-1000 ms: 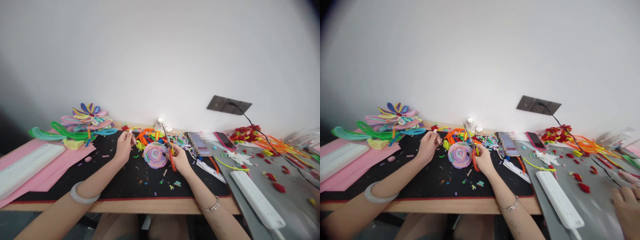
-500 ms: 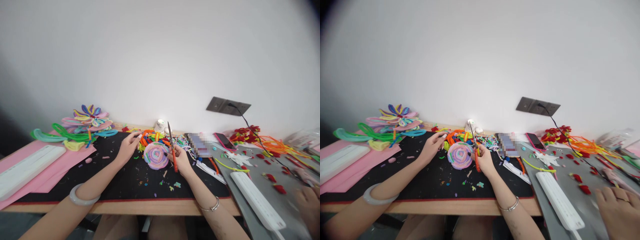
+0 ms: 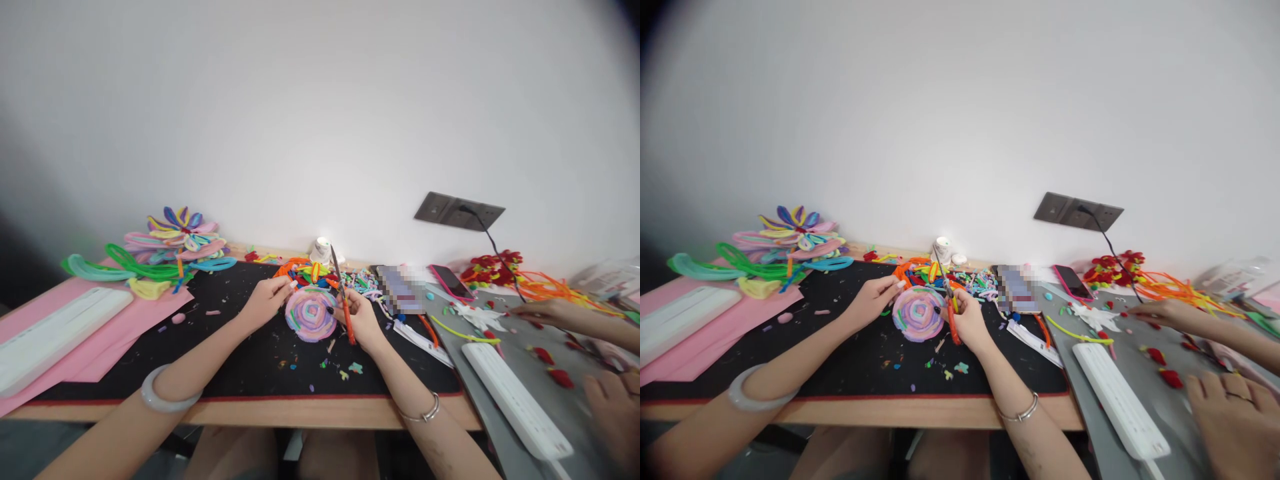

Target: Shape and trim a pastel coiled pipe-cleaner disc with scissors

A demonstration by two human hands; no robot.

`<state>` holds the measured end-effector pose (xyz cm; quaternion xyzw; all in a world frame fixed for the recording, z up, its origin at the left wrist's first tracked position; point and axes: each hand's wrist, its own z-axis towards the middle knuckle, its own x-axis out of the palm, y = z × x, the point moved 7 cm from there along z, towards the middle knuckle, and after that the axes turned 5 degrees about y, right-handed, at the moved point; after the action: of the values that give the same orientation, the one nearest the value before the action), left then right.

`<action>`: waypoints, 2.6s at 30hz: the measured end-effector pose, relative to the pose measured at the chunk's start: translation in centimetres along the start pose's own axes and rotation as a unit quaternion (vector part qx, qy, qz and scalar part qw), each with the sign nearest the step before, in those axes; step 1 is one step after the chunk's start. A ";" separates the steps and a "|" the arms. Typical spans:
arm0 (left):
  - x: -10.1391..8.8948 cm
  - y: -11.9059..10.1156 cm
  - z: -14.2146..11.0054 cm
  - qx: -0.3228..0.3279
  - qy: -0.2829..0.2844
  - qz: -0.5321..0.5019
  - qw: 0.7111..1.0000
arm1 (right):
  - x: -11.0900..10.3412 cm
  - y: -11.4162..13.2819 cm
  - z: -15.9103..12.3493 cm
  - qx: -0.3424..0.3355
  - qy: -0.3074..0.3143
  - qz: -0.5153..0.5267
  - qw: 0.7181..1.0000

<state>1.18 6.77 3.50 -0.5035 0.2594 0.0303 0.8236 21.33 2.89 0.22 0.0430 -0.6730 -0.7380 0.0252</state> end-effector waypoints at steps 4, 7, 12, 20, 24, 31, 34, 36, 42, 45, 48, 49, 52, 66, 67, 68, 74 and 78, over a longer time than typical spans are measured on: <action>-1.0 1.5 0.0 -0.042 -0.073 -0.027 0.996 | -0.2 -0.1 0.2 -0.005 -0.003 0.012 1.000; -1.6 2.3 -0.2 -0.060 -0.128 -0.080 0.987 | -0.2 0.0 0.2 -0.005 -0.003 0.017 1.000; 0.7 1.0 -0.1 -0.024 -0.004 -0.172 0.985 | 0.3 0.4 -0.1 0.006 0.019 0.020 1.000; 4.3 -0.1 -1.1 -0.054 0.114 -0.074 0.989 | 1.3 -0.1 0.0 0.016 0.043 -0.002 0.999; 3.2 0.3 -0.8 -0.095 0.034 -0.044 0.994 | 1.5 -0.6 0.2 0.029 0.045 -0.001 0.999; 3.3 0.4 -0.7 -0.084 0.025 -0.077 0.993 | 1.8 -0.7 0.1 0.019 0.064 -0.004 0.998; 3.3 0.5 -0.8 -0.076 0.024 -0.104 0.991 | 1.7 -0.7 0.1 0.017 0.057 -0.007 0.998; 3.2 0.5 -0.8 -0.070 0.020 -0.105 0.992 | 1.6 -0.7 0.1 0.021 0.052 -0.009 0.998; 3.0 0.3 -0.7 -0.063 0.036 -0.108 0.991 | 1.0 -0.6 0.2 0.033 0.041 -0.015 0.999; 3.5 -0.3 -0.7 -0.045 0.081 -0.081 0.992 | 1.0 -0.6 0.2 0.034 0.043 -0.018 0.998; 3.4 -0.3 -0.7 -0.046 0.073 -0.032 0.996 | 1.2 -0.3 0.1 0.031 0.042 -0.023 0.998; 3.3 -0.2 -0.7 -0.053 0.065 -0.026 0.996 | 1.2 -0.2 0.1 0.029 0.041 -0.023 0.998; 3.2 0.2 -0.7 -0.066 0.051 -0.042 0.996 | 1.3 0.1 0.0 0.025 0.035 -0.017 0.999; 2.3 1.8 -0.6 -0.118 0.003 -0.152 0.981 | -0.2 -0.1 0.1 0.006 -0.017 0.005 1.000; 2.2 2.1 -0.5 -0.136 -0.005 -0.187 0.973 | -0.3 -0.2 0.2 0.007 -0.020 0.007 1.000; 2.1 2.4 -0.5 -0.152 -0.012 -0.220 0.963 | -0.3 -0.2 0.2 0.008 -0.024 0.007 1.000; 2.5 2.1 -0.4 -0.132 0.037 -0.220 0.966 | -0.6 -0.1 0.1 0.014 -0.036 0.019 0.999; 3.6 0.5 -0.7 -0.035 0.114 -0.127 0.985 | -0.1 -0.2 0.0 0.026 -0.013 0.017 0.999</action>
<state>3.91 5.66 1.21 -0.5608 0.2842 -0.1229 0.7679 21.38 2.94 0.00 0.0223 -0.6928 -0.7202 0.0280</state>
